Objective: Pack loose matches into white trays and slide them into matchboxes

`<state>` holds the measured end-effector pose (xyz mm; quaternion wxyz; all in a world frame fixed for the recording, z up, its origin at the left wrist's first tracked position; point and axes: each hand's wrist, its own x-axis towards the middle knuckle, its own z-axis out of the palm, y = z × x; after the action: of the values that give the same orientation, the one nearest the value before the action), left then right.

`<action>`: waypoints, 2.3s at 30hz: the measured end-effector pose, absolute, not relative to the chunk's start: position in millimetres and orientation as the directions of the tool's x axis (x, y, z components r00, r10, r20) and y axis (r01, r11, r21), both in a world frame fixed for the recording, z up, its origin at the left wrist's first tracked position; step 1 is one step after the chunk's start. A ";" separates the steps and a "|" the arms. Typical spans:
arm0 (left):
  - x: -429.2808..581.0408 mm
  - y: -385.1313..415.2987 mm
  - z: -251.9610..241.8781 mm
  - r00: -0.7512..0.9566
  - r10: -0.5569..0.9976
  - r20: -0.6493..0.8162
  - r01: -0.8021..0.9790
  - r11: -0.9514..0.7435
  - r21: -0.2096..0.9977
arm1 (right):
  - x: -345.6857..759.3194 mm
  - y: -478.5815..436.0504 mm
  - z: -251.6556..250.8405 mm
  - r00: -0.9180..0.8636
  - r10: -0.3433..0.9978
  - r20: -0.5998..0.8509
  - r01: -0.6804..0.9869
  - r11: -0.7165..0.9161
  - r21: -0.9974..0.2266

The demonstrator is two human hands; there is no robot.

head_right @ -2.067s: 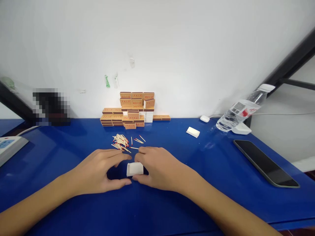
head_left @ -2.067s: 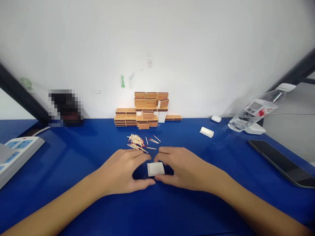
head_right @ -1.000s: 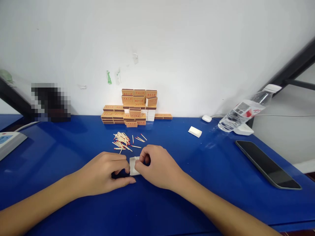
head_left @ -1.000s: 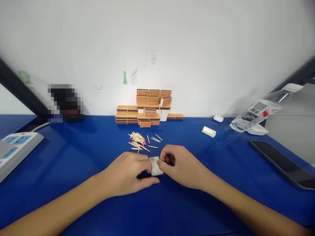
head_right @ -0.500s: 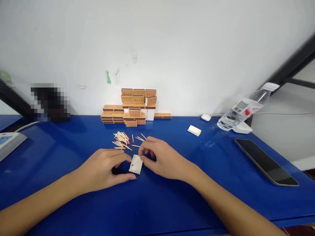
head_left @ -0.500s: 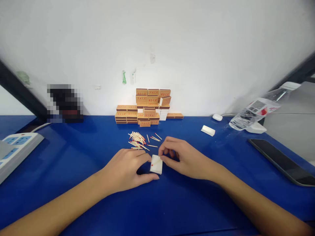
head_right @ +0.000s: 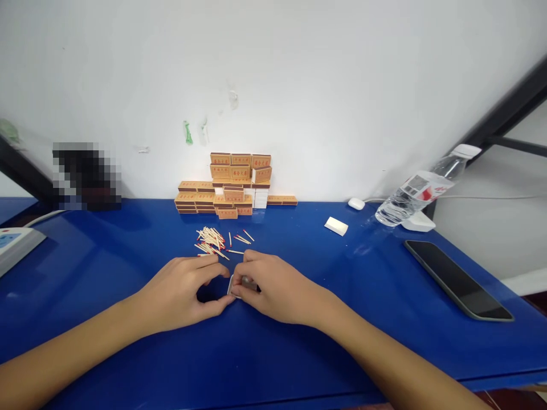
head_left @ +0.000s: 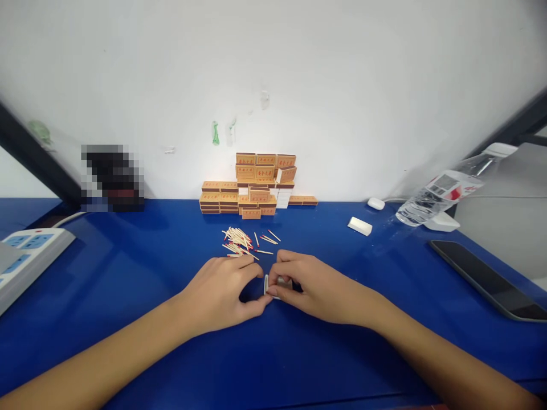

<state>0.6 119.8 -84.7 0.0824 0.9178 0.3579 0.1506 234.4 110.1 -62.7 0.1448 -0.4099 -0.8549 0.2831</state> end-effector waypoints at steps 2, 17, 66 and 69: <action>-0.6 120.0 -84.0 0.705 0.676 0.215 0.622 -0.735 0.270 | 239.7 111.6 -59.1 -0.646 0.763 -0.002 0.598 0.505 -0.622; -0.4 120.1 -81.9 0.752 0.637 0.170 0.576 -0.760 0.301 | 249.9 152.1 -66.1 -0.416 0.897 0.146 0.655 0.407 -0.637; -8.6 130.4 -82.1 0.708 0.682 0.183 0.638 -0.729 0.247 | 216.5 120.7 -60.4 -0.662 0.749 -0.010 0.710 0.623 -0.329; -8.2 130.0 -81.1 0.713 0.673 0.194 0.633 -0.738 0.233 | 223.8 133.8 -60.0 -0.610 0.791 0.050 0.720 0.579 -0.382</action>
<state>-8.2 130.0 -81.1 0.0750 0.9225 0.3540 0.1340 223.8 133.8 -60.0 0.1079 -0.4281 -0.8821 0.1644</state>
